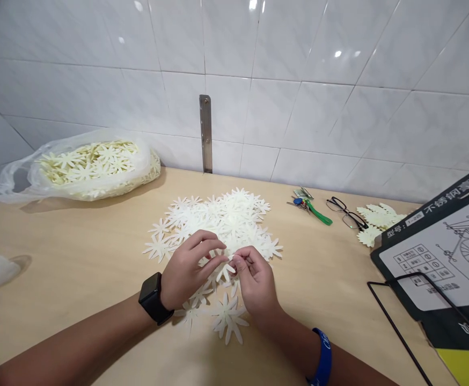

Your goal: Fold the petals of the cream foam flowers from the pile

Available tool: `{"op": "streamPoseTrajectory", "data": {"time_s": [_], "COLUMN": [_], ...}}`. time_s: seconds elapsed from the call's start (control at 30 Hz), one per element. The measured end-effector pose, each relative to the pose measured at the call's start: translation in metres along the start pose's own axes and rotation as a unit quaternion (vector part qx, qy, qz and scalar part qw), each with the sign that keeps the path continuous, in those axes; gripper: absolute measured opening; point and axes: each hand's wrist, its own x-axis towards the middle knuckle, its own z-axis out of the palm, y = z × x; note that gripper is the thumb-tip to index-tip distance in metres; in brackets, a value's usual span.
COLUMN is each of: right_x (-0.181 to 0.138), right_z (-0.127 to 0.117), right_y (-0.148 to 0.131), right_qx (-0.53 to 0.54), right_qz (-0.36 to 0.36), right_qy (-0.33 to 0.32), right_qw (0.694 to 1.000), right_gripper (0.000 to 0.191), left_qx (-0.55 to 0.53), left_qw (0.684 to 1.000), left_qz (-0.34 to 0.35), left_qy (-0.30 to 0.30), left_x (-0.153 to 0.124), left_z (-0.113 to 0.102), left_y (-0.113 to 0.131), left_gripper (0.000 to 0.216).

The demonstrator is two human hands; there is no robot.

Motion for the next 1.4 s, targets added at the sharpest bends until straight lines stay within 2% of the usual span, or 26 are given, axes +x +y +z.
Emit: {"op": "streamPoseTrajectory", "data": {"time_s": [0.13, 0.67, 0.9, 1.17, 1.3, 1.4], "right_x": [-0.0011, 0.0006, -0.0002, -0.0009, -0.0001, 0.0003], "right_z": [0.0001, -0.0016, -0.0003, 0.0009, 0.0009, 0.0007], "right_y": [-0.0017, -0.0031, -0.0034, -0.0018, -0.002, -0.0025], "right_qx": [-0.01, 0.011, 0.005, 0.004, 0.01, 0.012], "right_qz": [-0.012, -0.022, -0.023, 0.006, 0.004, 0.007], "right_qy": [0.003, -0.022, -0.021, 0.011, 0.01, 0.015], "right_qw": [1.0, 0.999, 1.0, 1.0, 1.0, 1.0], "right_gripper": [0.02, 0.022, 0.021, 0.02, 0.02, 0.02], "left_qx": [-0.008, -0.074, -0.091, -0.106, -0.124, -0.144], "left_qw": [0.999, 0.996, 0.993, 0.988, 0.985, 0.977], "left_qz": [0.009, -0.022, -0.059, -0.092, -0.098, -0.139], "left_qy": [-0.044, -0.042, -0.054, -0.069, -0.071, -0.068], "left_x": [-0.0007, -0.0036, -0.0005, 0.0012, 0.0009, 0.0021], "left_z": [0.0004, 0.0046, 0.0015, 0.0013, 0.0018, 0.0017], "left_y": [-0.0006, 0.0006, 0.0067, 0.0064, 0.0065, 0.0068], "left_gripper": [0.013, 0.015, 0.015, 0.013, 0.018, 0.019]}}
